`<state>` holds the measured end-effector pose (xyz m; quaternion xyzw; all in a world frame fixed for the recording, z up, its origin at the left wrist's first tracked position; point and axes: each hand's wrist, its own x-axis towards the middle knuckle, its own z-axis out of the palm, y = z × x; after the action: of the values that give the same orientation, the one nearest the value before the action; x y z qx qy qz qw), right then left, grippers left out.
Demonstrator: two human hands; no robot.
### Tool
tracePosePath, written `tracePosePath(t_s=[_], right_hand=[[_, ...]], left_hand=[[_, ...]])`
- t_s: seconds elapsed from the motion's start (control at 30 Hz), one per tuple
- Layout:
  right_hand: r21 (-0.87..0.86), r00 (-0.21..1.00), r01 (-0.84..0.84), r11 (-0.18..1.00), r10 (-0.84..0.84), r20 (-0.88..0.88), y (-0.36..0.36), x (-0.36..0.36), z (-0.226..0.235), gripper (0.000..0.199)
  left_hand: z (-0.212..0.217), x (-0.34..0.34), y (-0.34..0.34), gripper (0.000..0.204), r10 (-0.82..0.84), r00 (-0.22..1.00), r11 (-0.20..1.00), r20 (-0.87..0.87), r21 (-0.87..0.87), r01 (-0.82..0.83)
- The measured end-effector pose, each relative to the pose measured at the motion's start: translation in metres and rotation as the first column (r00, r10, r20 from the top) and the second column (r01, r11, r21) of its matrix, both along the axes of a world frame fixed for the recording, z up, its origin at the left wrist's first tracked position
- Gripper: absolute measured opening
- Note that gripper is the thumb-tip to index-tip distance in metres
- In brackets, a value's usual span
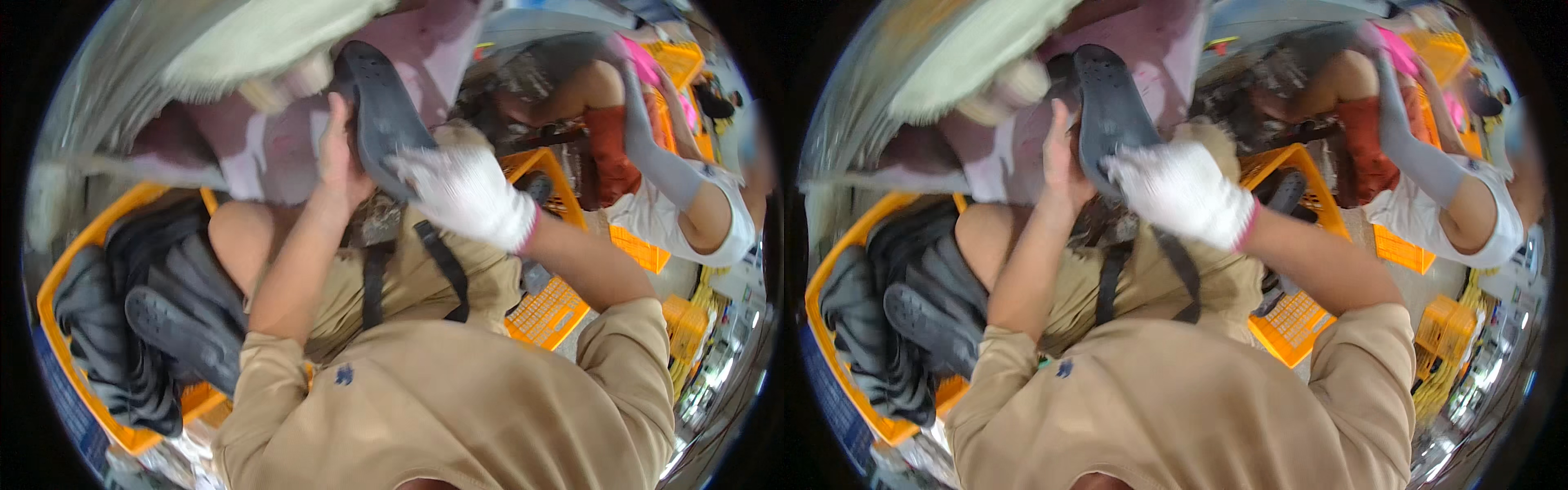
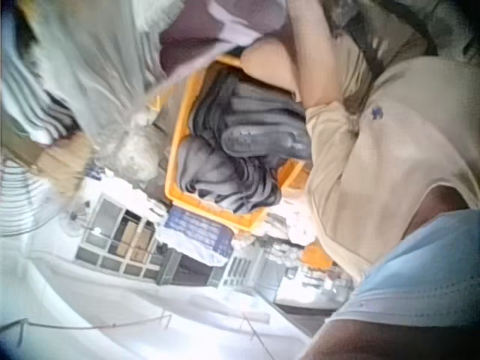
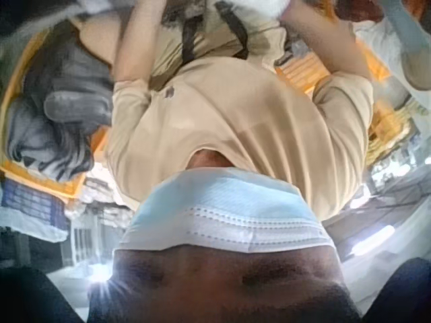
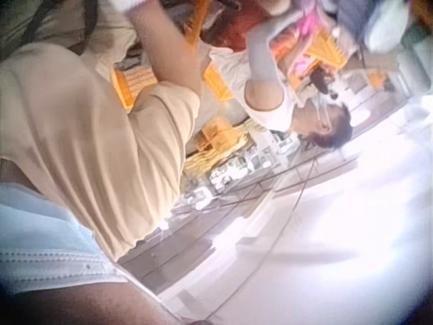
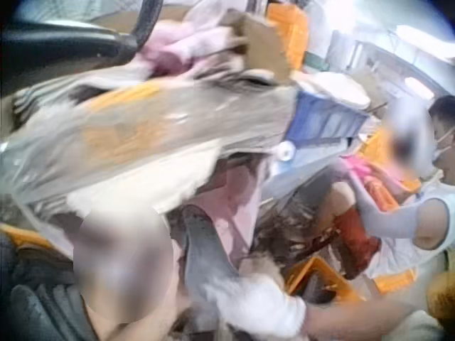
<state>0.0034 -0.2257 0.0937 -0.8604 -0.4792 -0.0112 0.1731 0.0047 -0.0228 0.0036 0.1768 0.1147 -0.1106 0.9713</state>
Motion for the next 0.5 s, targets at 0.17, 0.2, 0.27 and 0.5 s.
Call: tracePosePath(t_s=[0.17, 0.2, 0.27, 0.5], right_hand=[[0.274, 0.985, 0.171, 0.946, -0.165, -0.047, 0.054, -0.042, -0.046, 0.047], [0.353, 0.97, 0.242, 0.904, -0.212, -0.122, 0.072, -0.028, -0.043, 0.039], [0.314, 0.952, 0.305, 0.899, -0.3, -0.064, 0.107, 0.006, -0.026, 0.036], [-0.087, 0.645, 0.35, 0.933, -0.307, -0.7, 0.115, 0.014, 0.019, 0.049]], left_hand=[[-0.016, 0.012, 0.041, 0.087, 0.227, 0.955, 0.968, -0.192, 0.152, -0.2], [-0.025, 0.027, 0.047, 0.088, 0.258, 0.962, 0.93, -0.089, 0.293, -0.222], [-0.047, 0.045, 0.043, 0.078, 0.408, 0.912, 0.887, 0.043, 0.216, -0.408], [-0.065, 0.036, 0.028, 0.08, 0.198, 0.963, 0.97, -0.182, 0.175, -0.167]])
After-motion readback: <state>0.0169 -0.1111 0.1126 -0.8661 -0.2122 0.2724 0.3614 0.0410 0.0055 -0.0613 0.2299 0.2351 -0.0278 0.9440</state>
